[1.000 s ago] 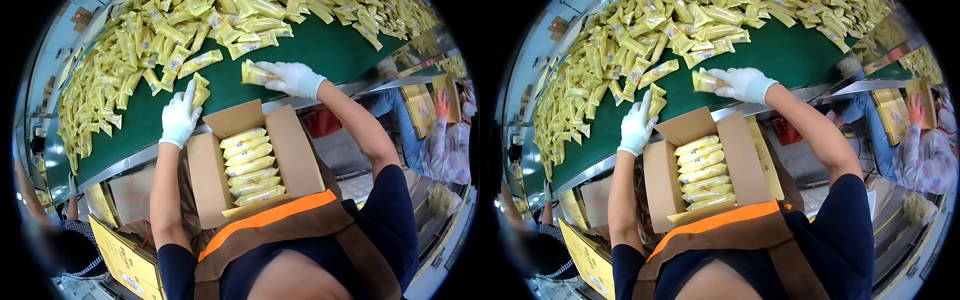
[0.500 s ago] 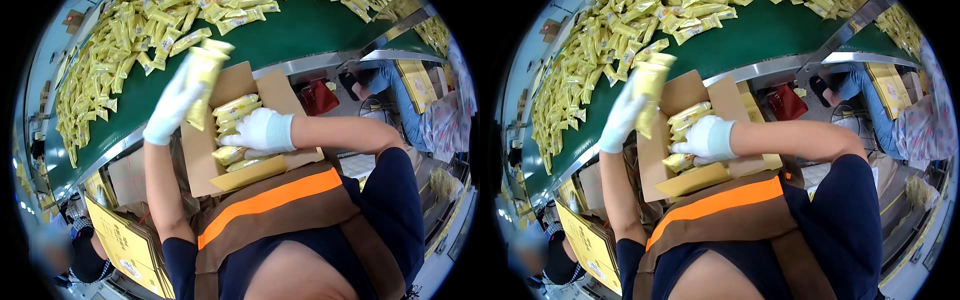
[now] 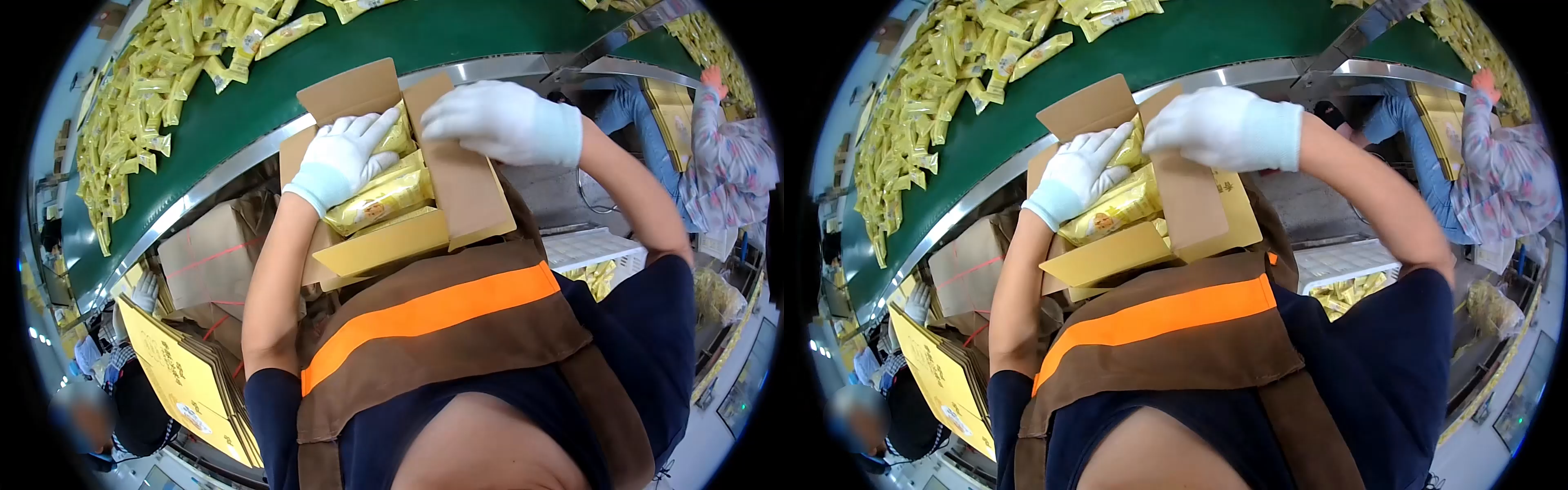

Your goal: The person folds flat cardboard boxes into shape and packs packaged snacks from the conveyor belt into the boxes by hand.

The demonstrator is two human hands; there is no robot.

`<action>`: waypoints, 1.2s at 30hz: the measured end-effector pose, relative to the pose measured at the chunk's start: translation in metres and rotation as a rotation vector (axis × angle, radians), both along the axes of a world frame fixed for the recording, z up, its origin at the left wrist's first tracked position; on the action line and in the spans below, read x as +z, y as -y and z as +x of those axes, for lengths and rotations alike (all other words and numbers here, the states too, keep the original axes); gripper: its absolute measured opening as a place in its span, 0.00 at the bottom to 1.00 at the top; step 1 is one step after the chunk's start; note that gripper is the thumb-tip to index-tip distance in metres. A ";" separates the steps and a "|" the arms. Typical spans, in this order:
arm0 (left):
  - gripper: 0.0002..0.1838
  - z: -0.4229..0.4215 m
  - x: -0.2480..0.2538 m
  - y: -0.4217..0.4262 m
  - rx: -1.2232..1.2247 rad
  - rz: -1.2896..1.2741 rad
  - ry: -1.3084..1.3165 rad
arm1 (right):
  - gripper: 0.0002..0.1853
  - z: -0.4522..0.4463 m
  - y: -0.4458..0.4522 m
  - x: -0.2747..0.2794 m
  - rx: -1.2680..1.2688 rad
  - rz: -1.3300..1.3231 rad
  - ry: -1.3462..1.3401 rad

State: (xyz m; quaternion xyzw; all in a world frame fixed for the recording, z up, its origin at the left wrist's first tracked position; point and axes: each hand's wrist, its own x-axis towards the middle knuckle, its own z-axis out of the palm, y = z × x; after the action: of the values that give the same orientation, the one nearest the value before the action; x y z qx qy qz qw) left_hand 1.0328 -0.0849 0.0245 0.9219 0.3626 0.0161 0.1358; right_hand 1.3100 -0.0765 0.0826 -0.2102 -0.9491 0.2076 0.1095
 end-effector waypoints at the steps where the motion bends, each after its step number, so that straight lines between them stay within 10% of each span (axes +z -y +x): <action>1: 0.34 -0.002 -0.001 -0.004 0.010 -0.049 0.018 | 0.18 -0.005 -0.003 -0.008 0.082 0.085 0.019; 5: 0.32 0.001 0.004 -0.012 0.022 -0.136 0.086 | 0.09 -0.038 -0.031 -0.032 0.314 0.259 0.345; 7: 0.36 -0.002 0.001 -0.008 0.047 0.022 0.040 | 0.06 -0.040 -0.039 -0.085 0.045 -0.047 -0.110; 13: 0.21 -0.081 -0.028 -0.032 0.859 -0.419 1.375 | 0.11 -0.034 -0.002 0.037 0.284 0.355 0.055; 19: 0.23 -0.094 -0.155 -0.019 0.405 -0.110 0.173 | 0.12 -0.006 -0.003 0.223 -0.127 0.690 0.094; 21: 0.28 -0.031 -0.099 0.041 0.590 -0.217 0.573 | 0.13 0.006 -0.021 0.279 -0.334 0.800 -0.043; 24: 0.31 -0.018 -0.142 0.062 0.493 0.068 0.198 | 0.16 0.028 -0.072 0.363 -0.598 0.897 -0.085; 28: 0.39 -0.030 -0.158 0.047 0.519 -0.144 0.320 | 0.15 0.032 -0.154 0.428 -0.900 1.207 -0.076; 36: 0.29 -0.025 -0.170 0.049 0.470 -0.150 0.146 | 0.29 0.047 -0.334 0.425 -1.066 1.221 -0.143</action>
State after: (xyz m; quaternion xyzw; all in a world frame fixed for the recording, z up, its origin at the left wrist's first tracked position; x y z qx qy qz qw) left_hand 1.0082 -0.1339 -0.1455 0.7961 0.5562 0.0865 0.2223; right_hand 1.3575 0.2576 0.5074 -0.5232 -0.6581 -0.4137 0.3492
